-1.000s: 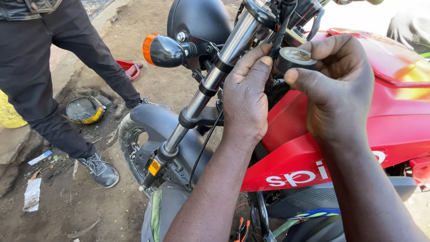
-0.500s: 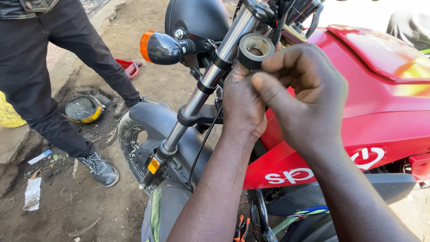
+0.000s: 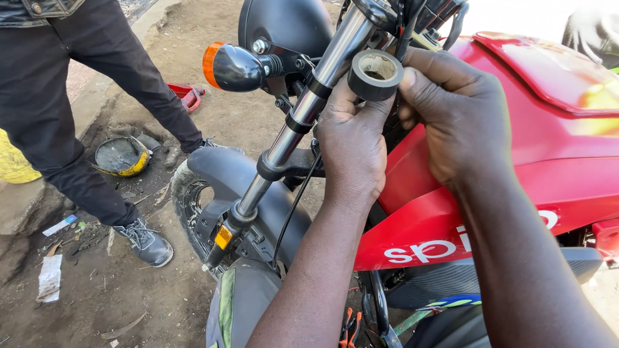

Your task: Securing and insulating electrical wire connections on a motorcycle using electrical tape and scissors.

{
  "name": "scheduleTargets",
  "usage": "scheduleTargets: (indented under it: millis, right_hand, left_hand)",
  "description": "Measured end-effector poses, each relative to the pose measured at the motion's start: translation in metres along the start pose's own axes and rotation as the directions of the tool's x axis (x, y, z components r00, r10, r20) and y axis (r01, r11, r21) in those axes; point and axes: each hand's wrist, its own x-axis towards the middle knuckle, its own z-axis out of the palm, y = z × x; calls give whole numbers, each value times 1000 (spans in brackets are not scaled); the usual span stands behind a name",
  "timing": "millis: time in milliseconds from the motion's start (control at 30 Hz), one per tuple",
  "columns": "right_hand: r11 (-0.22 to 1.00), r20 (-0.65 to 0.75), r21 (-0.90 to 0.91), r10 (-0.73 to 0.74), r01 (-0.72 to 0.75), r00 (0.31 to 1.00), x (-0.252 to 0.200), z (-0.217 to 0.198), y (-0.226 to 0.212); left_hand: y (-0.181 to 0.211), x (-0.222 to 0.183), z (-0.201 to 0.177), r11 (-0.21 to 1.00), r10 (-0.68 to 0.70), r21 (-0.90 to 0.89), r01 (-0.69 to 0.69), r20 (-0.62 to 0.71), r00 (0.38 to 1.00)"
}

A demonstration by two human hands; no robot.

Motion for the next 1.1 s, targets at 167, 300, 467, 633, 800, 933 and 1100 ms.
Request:
scheduleTargets:
  millis: [167, 300, 467, 633, 800, 933, 1100]
  right_hand:
    - [998, 119, -46, -46, 52, 992, 8, -10, -2]
    - [904, 224, -369, -139, 216, 965, 7, -16, -13]
    - [814, 259, -491, -205, 311, 944, 8, -15, -21]
    - [745, 173, -582, -277, 325, 945, 10, -11, -13]
    - [840, 188, -501, -128, 207, 974, 9, -13, -22]
    - [817, 160, -526, -177, 236, 971, 9, -13, -14]
    - [614, 138, -681, -426, 398, 894, 15, -17, 6]
  left_hand:
    - [11, 1, 3, 968, 60, 246, -53, -24, 998]
    - [22, -1, 4, 957, -38, 284, 52, -54, 998]
    - [45, -13, -2, 991, -74, -96, 96, 213, 974]
    - [34, -8, 2, 986, -10, -163, 35, 150, 989]
    - [40, -11, 20, 973, -195, -132, 187, -52, 979]
    - [28, -8, 25, 995, -79, -68, 72, -95, 992]
    - [24, -5, 10, 917, 81, 392, -73, -5, 997]
